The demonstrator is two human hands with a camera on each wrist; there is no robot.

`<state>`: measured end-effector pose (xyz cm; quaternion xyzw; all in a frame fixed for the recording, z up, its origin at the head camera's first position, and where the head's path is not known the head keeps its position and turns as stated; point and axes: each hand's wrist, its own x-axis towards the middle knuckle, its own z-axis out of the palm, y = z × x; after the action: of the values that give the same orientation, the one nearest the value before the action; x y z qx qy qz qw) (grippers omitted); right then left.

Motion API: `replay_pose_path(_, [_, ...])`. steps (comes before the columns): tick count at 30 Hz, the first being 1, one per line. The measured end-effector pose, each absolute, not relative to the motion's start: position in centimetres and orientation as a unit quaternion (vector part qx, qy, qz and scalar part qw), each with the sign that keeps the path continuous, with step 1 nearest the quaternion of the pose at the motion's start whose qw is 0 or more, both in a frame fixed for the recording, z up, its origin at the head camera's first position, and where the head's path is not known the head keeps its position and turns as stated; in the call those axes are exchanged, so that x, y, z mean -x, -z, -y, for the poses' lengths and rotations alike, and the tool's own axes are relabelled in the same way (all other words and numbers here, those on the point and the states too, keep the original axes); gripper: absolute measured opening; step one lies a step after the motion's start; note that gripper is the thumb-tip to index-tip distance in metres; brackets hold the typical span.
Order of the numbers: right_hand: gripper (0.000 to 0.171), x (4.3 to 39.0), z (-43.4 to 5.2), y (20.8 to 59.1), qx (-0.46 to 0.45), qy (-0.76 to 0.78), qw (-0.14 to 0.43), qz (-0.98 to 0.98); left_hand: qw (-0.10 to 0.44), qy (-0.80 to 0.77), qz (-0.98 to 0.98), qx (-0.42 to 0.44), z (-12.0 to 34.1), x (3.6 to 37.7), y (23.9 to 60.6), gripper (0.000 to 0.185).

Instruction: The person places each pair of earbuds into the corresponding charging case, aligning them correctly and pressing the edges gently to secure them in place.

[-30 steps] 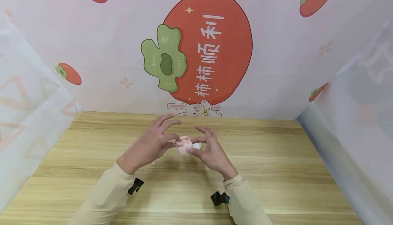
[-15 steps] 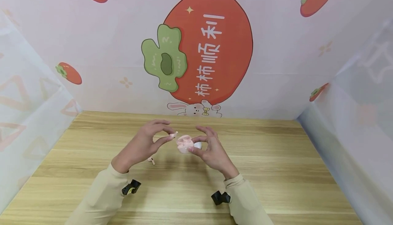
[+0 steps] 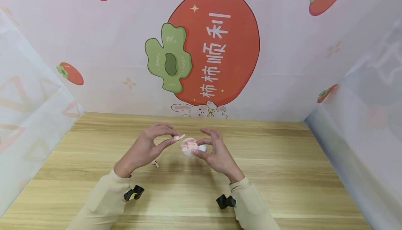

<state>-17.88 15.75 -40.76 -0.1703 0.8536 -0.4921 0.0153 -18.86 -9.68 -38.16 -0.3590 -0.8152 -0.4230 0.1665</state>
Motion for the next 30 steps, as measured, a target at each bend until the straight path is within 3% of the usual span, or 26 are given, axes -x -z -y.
replay_pose_path(30, [0.019, 17.73, -15.75, 40.53, 0.181, 0.490, 0.014, -0.853, 0.099, 0.491, 0.795, 0.341, 9.26, 18.41, 38.13, 0.022])
